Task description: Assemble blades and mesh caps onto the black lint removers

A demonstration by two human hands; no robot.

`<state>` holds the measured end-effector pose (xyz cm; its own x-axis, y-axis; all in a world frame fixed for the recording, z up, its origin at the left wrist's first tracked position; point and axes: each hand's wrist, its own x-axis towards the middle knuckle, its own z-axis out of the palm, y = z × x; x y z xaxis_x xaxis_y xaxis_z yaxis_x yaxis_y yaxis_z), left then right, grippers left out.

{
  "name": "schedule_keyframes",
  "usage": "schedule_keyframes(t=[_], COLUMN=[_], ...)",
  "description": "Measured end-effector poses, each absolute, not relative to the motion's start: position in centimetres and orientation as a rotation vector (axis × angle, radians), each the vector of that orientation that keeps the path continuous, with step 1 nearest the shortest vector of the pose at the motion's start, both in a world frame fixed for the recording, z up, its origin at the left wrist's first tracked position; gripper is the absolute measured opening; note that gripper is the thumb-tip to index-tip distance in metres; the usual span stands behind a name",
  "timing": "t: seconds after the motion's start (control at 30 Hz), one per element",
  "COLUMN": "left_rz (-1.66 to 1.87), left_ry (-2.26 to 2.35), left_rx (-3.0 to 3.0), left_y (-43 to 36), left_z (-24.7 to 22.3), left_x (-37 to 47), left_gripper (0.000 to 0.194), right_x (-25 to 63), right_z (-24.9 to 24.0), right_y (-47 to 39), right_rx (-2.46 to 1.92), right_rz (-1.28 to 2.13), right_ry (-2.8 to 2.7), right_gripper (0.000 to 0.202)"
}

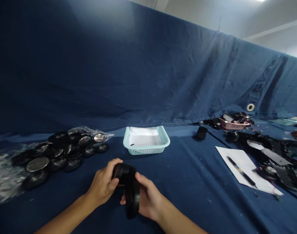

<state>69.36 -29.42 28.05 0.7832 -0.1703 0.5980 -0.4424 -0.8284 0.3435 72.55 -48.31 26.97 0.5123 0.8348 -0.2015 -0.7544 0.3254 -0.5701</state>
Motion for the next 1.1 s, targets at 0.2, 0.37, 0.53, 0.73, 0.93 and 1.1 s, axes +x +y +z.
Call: schedule_keyframes(t=[0.2,0.37,0.53,0.73,0.93,1.1], left_rz=[0.816,0.909,0.735,0.909,0.838,0.731], left_ry=[-0.520,-0.627,-0.626,-0.676,-0.603,-0.625], left_rx=[2.510,2.477,2.432,2.453,2.532,2.552], left_y=[-29.5,-29.6,-29.7,-30.1,-30.6,-30.4], left_z=[28.5,28.6,28.7,28.3,28.9,29.3], left_x=[69.1,68.9,68.7,68.8,68.5,68.4], left_gripper=[0.044,0.039,0.033,0.042,0.035,0.032], right_x=[71.7,71.4,71.6,72.5,72.7,71.8], right_z=[29.1,29.8,28.9,27.8,27.9,29.0], right_y=[-48.7,-49.1,-48.7,-48.5,-48.7,-48.4], right_rx=[-0.702,-0.778,-0.845,-0.875,-0.966,-1.026], right_rz=[0.951,0.946,0.938,1.134,1.175,1.090], right_ry=[-0.283,-0.340,-0.341,-0.270,-0.306,-0.300], right_gripper=[0.061,0.077,0.069,0.062,0.062,0.050])
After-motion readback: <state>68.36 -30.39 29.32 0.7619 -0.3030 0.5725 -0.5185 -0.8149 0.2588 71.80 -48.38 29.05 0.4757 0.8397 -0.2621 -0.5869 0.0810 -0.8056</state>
